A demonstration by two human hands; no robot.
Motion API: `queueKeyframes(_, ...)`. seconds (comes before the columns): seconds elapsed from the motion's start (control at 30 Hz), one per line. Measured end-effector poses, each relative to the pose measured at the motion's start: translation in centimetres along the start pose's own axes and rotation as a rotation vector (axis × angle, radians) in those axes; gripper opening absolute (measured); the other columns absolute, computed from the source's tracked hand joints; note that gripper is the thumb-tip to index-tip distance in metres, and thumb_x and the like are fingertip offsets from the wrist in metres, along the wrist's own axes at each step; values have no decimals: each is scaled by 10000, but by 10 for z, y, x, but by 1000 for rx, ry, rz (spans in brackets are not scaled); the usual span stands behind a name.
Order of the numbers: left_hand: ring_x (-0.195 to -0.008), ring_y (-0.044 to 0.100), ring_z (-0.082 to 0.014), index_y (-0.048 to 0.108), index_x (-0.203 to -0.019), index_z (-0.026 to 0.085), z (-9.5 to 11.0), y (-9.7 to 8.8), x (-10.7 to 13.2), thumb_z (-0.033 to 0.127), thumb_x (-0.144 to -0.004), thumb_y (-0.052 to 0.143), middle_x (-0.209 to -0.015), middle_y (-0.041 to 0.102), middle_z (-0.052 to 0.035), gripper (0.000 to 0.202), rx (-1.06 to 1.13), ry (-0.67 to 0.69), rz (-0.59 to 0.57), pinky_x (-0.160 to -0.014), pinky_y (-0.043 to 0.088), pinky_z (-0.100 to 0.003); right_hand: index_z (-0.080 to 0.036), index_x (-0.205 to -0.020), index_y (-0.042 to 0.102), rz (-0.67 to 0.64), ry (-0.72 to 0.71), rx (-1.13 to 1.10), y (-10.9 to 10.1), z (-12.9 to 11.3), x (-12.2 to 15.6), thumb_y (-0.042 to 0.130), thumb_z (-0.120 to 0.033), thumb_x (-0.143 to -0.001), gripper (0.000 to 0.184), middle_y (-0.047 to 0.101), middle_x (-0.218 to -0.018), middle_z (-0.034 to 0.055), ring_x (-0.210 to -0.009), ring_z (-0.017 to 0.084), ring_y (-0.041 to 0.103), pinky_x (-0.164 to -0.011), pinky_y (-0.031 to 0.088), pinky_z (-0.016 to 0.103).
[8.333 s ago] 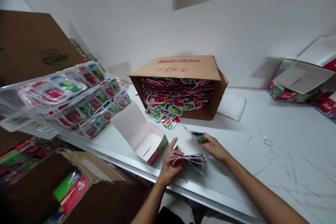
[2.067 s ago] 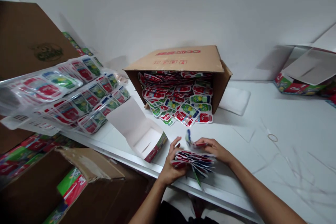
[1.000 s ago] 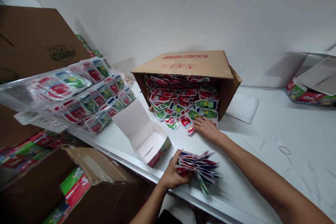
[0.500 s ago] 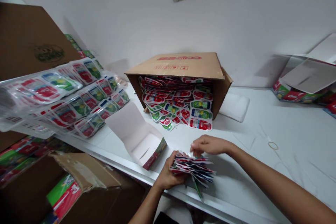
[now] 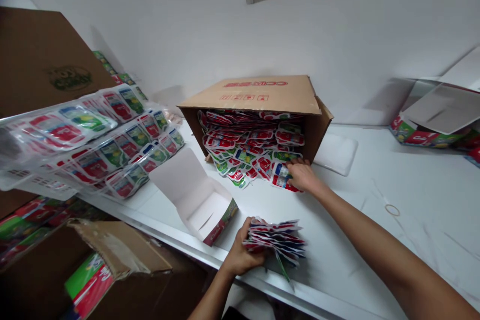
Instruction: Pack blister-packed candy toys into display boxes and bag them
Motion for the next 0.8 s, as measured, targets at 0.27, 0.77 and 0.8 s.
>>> queueKeyframes(0.27,-763,539,-141,503,-953,166,4,1,1,97,-571,712,-854,586,13,441,52,-25,13,-707,432,-240,-182,-971,578,-59,4,-415,8,5,53,613,-378,-771,283,696,-889,41,-792,212,649,-691,482,284)
queueKeyframes(0.77,-978,611,-237,554,-1179,167,5,-2,-2,160,-594,746,-1085,633,-67,616,20,-9,-24,-895,469,-346,-177,-780,652,-363,30,-1362,59,-57,138,212,-651,-933,664,697,-789,82,-737,216,647,-758,507,369)
queueKeyframes(0.8,-968,613,-235,570,-1149,164,8,-2,-2,158,-599,746,-1064,639,-64,577,17,4,-24,-885,471,-338,-171,-794,663,-357,-25,-1168,55,-52,127,224,-620,-944,646,705,-802,86,-745,217,653,-768,510,369)
Point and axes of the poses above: each hand's wrist, its own x-axis away from the middle knuckle, its own y-axis out of the palm, z = x × y, the point moved 5 cm from there along -x, towards the middle knuckle
